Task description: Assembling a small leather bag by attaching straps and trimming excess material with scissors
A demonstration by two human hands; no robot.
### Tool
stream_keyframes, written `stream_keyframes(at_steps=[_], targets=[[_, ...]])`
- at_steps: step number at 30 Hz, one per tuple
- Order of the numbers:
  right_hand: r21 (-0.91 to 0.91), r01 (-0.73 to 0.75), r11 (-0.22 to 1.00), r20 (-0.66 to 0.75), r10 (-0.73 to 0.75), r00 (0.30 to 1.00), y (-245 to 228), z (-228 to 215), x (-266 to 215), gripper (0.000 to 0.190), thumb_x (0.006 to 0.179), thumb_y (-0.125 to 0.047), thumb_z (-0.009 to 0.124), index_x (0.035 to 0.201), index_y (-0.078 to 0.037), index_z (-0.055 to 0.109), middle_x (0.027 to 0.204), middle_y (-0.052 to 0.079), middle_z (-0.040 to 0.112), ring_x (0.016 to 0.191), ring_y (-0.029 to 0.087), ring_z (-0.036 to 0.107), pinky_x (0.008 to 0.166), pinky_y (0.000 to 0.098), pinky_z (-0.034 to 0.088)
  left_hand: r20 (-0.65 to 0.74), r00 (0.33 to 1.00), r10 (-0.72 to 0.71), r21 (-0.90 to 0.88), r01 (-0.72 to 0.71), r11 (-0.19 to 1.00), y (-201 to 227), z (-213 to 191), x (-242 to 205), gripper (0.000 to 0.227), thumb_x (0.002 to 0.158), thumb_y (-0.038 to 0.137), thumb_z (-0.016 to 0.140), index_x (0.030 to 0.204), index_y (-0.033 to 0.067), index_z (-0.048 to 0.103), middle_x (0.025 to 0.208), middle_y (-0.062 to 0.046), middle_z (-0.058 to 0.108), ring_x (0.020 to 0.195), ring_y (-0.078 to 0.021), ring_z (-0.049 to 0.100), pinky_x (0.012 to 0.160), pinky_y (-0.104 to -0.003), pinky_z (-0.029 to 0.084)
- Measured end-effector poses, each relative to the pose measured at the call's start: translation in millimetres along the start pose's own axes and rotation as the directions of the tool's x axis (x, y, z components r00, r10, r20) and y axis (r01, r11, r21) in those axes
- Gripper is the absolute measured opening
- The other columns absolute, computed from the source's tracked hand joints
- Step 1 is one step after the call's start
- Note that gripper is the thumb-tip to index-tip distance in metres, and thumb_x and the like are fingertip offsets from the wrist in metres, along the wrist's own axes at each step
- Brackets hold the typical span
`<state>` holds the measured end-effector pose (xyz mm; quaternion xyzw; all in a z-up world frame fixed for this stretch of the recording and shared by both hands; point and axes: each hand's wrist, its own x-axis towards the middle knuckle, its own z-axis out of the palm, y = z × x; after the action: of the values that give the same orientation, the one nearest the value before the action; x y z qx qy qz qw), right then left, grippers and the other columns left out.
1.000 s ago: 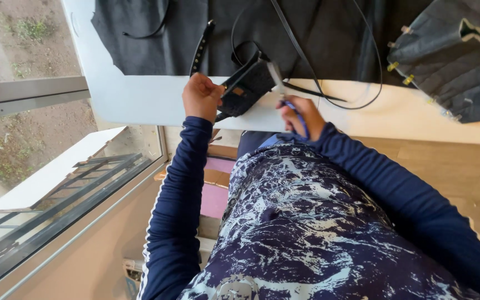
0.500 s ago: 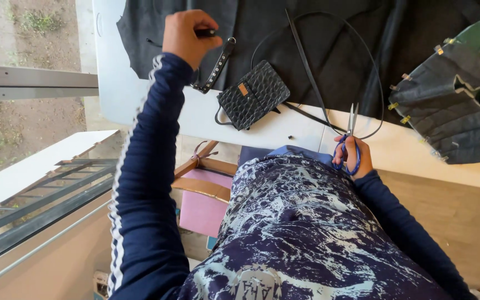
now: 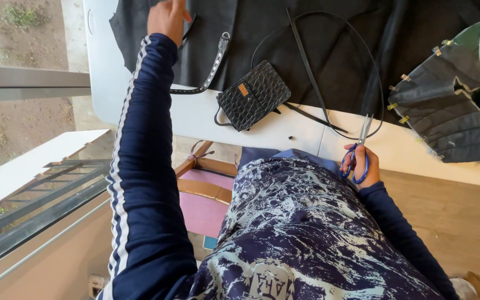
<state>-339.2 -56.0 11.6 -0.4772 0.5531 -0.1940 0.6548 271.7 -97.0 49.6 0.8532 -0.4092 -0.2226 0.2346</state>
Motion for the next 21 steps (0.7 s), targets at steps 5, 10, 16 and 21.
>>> stream_keyframes(at_steps=[5, 10, 16, 21], targets=[[0.051, 0.016, 0.999, 0.014, -0.017, 1.0, -1, 6, 2, 0.048, 0.111, -0.038, 0.044, 0.113, 0.008, 0.058, 0.067, 0.009, 0.05, 0.052, 0.019, 0.051, 0.058, 0.0352, 0.056, 0.064, 0.939, 0.338, -0.345, -0.297, 0.89, 16, 34, -28, 0.029, 0.093, 0.02, 0.046, 0.091, 0.012, 0.073, 0.09, -0.002, 0.07, 0.086, -0.0157, 0.063, 0.08, -0.031, 0.048], [0.071, 0.061, 0.996, 0.052, -0.065, 0.997, -60, 40, 6, 0.017, 0.102, -0.009, 0.059, 0.11, 0.005, 0.059, 0.065, 0.011, 0.056, 0.054, 0.022, 0.059, 0.059, 0.0354, 0.056, 0.046, 0.769, 0.637, -0.44, -0.557, 0.704, 113, 24, -114, 0.014, 0.093, -0.005, 0.062, 0.1, 0.0034, 0.071, 0.094, -0.008, 0.067, 0.083, -0.0214, 0.062, 0.074, -0.035, 0.049], [0.348, 0.275, 0.896, 0.144, -0.342, 0.929, -135, 100, 31, 0.035, 0.087, 0.005, 0.072, 0.118, 0.015, 0.056, 0.073, 0.02, 0.064, 0.061, 0.024, 0.066, 0.059, 0.0324, 0.056, 0.121, 0.821, 0.558, -0.572, -0.402, 0.715, 147, 56, -166, 0.019, 0.084, 0.004, 0.083, 0.097, 0.0102, 0.07, 0.087, -0.006, 0.074, 0.087, -0.0265, 0.073, 0.084, -0.038, 0.056], [0.238, 0.451, 0.86, 0.189, -0.496, 0.847, -155, 122, 50, 0.047, 0.082, 0.012, 0.077, 0.124, 0.009, 0.057, 0.089, 0.02, 0.07, 0.071, 0.023, 0.072, 0.066, 0.0283, 0.059, 0.043, 0.815, 0.577, -0.594, -0.444, 0.671, 150, 71, -184, 0.018, 0.083, 0.008, 0.085, 0.091, 0.0126, 0.07, 0.082, -0.001, 0.071, 0.081, -0.024, 0.071, 0.082, -0.034, 0.055]])
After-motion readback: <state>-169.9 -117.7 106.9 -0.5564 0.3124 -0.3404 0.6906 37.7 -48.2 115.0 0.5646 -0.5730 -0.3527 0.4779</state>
